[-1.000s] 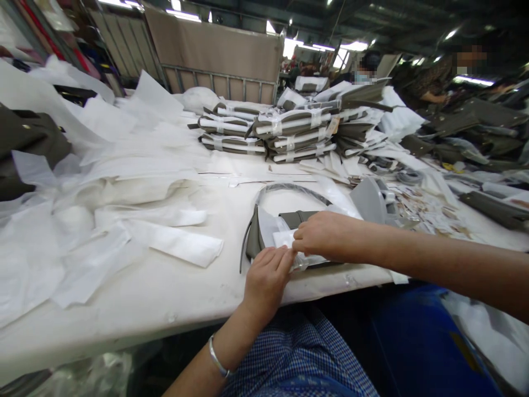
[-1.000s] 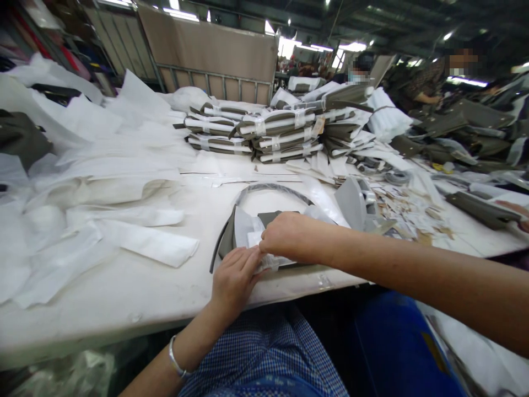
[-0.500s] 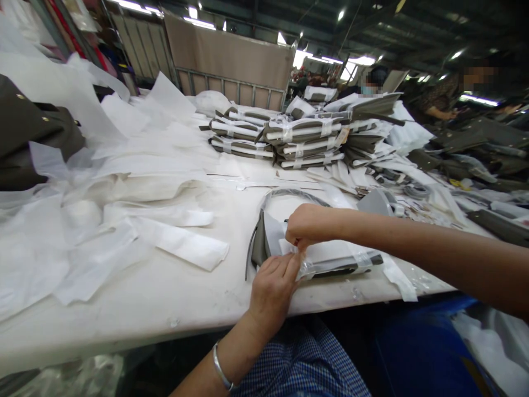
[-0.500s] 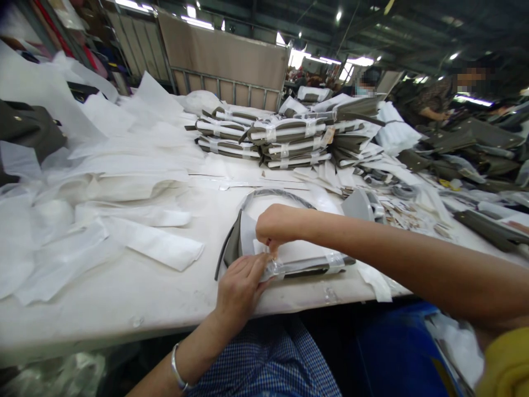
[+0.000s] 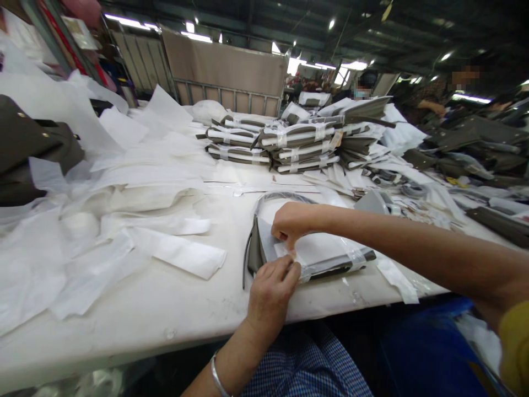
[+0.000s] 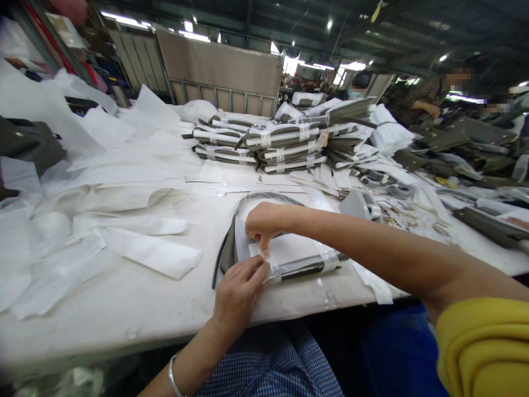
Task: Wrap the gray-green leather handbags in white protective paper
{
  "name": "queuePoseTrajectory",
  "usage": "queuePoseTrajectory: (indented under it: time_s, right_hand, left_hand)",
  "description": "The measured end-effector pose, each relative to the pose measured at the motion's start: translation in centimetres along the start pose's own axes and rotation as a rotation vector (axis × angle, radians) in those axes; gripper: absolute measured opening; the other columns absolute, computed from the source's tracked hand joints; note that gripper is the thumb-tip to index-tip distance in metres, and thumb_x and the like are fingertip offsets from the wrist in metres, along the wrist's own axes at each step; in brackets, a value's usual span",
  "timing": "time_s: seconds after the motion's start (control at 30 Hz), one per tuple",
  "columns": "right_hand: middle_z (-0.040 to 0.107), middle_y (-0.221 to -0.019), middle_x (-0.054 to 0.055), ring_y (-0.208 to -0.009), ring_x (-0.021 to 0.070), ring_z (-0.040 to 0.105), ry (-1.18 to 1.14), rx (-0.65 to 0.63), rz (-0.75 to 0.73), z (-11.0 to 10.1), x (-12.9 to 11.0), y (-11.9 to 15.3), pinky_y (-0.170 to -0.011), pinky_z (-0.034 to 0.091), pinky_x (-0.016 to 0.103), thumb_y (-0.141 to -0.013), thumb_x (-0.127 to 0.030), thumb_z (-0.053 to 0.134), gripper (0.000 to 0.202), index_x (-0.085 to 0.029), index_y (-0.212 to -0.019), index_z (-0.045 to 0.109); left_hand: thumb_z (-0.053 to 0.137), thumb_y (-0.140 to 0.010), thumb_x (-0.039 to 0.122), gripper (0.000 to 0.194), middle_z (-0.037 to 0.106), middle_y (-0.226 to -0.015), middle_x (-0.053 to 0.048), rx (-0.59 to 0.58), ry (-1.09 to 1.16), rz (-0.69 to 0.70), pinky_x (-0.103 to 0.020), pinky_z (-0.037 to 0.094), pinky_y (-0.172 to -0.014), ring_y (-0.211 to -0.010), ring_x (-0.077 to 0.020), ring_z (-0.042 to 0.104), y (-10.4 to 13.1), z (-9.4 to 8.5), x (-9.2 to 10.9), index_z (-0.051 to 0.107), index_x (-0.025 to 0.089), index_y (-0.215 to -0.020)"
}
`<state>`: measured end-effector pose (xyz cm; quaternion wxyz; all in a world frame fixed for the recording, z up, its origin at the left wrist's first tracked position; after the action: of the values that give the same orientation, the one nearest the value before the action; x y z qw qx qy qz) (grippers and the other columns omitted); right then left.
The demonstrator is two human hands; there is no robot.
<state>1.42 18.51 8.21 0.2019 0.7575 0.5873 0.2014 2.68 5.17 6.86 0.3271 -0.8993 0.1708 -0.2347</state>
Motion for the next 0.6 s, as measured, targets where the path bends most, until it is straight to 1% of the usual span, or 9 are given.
queuePoseTrajectory:
  time_s: [0.1,0.17,0.23,0.3,0.37,0.43,0.47,0.53,0.6]
  right_hand:
    - [0.064,-0.063,-0.004,-0.054,0.0113,0.046,-0.124,0.018,-0.019,0.9,1.3,-0.6,-0.057,0.021,0.027,-0.063,-0.055,0.082,0.038,-0.021,-0.075,0.072]
    - [0.065,-0.064,-0.004,-0.056,0.0113,0.048,-0.228,0.055,-0.015,1.4,2.6,-0.9,-0.057,0.024,0.027,-0.064,-0.056,0.082,0.039,-0.02,-0.075,0.071]
    - [0.066,-0.066,-0.004,-0.059,0.0117,0.05,-0.353,0.145,0.036,1.4,4.4,-0.9,-0.058,0.027,0.027,-0.066,-0.053,0.083,0.037,-0.019,-0.076,0.071]
    - [0.068,-0.07,-0.003,-0.063,0.0125,0.053,-0.455,0.259,0.12,1.4,6.1,-0.5,-0.06,0.031,0.026,-0.068,-0.048,0.083,0.034,-0.018,-0.078,0.071]
    - [0.071,-0.079,0.001,-0.07,0.015,0.058,-0.503,0.377,0.207,1.4,7.2,0.5,-0.064,0.035,0.026,-0.077,-0.041,0.078,0.027,-0.016,-0.085,0.072]
    - [0.073,-0.095,0.007,-0.084,0.0182,0.063,-0.509,0.492,0.272,1.7,7.2,1.9,-0.072,0.04,0.027,-0.088,-0.037,0.066,0.026,-0.015,-0.101,0.071]
    - [0.072,-0.106,0.009,-0.093,0.0196,0.064,-0.52,0.54,0.283,2.0,6.8,2.7,-0.078,0.042,0.028,-0.091,-0.038,0.062,0.031,-0.016,-0.113,0.068]
    - [0.063,-0.131,0.012,-0.114,0.023,0.059,-0.541,0.581,0.239,2.8,5.1,3.6,-0.094,0.042,0.031,-0.091,-0.046,0.061,0.052,-0.018,-0.134,0.056]
    - [0.051,-0.145,0.013,-0.129,0.0284,0.05,-0.551,0.547,0.182,3.8,3.5,3.8,-0.106,0.037,0.037,-0.085,-0.059,0.064,0.075,-0.021,-0.147,0.044]
  left_hand:
    - [0.066,-0.09,0.02,0.018,0.065,-0.124,-0.01,0.012,-0.038,-0.008,-0.035,0.056,-0.082,-0.095,-0.0221,0.067,0.1,-0.1,-0.1,0.063,0.021,-0.108]
    - [0.064,-0.092,0.02,0.017,0.064,-0.127,-0.01,0.007,-0.03,0.009,-0.035,0.055,-0.085,-0.1,-0.0227,0.066,0.1,0.0,0.0,0.062,0.021,-0.108]
    - [0.062,-0.093,0.02,0.016,0.065,-0.128,-0.009,-0.006,-0.012,0.031,-0.036,0.054,-0.088,-0.106,-0.0233,0.065,0.0,0.1,0.2,0.062,0.02,-0.109]
    - [0.061,-0.094,0.021,0.015,0.068,-0.124,-0.007,-0.015,0.008,0.044,-0.037,0.053,-0.09,-0.108,-0.0235,0.064,-0.2,0.2,0.4,0.062,0.02,-0.109]
    - [0.06,-0.095,0.023,0.018,0.071,-0.119,-0.006,-0.006,0.021,0.04,-0.037,0.053,-0.09,-0.107,-0.0234,0.065,-0.2,0.1,0.5,0.061,0.02,-0.112]
    - [0.061,-0.095,0.024,0.026,0.072,-0.115,-0.006,0.009,0.019,0.023,-0.037,0.053,-0.089,-0.105,-0.0233,0.065,-0.2,0.0,0.3,0.06,0.019,-0.12]
    - [0.062,-0.094,0.024,0.03,0.072,-0.113,-0.006,0.019,0.014,0.015,-0.037,0.052,-0.089,-0.105,-0.0232,0.066,-0.2,-0.1,0.3,0.058,0.018,-0.124]
    - [0.063,-0.093,0.023,0.036,0.073,-0.112,-0.006,0.033,0.008,0.015,-0.037,0.052,-0.088,-0.104,-0.0232,0.066,-0.1,-0.2,0.2,0.057,0.018,-0.128]
    - [0.064,-0.093,0.021,0.035,0.072,-0.115,-0.006,0.036,0.01,0.037,-0.037,0.052,-0.089,-0.104,-0.0231,0.066,0.0,-0.2,0.4,0.059,0.019,-0.127]
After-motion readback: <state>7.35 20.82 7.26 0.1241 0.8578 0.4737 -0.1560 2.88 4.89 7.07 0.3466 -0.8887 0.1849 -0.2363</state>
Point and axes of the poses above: each hand's wrist, its own y-axis away from the middle knuckle, its own z-axis out of the palm, x = y × z, the point moved 9 cm from there along -y, towards the middle knuckle
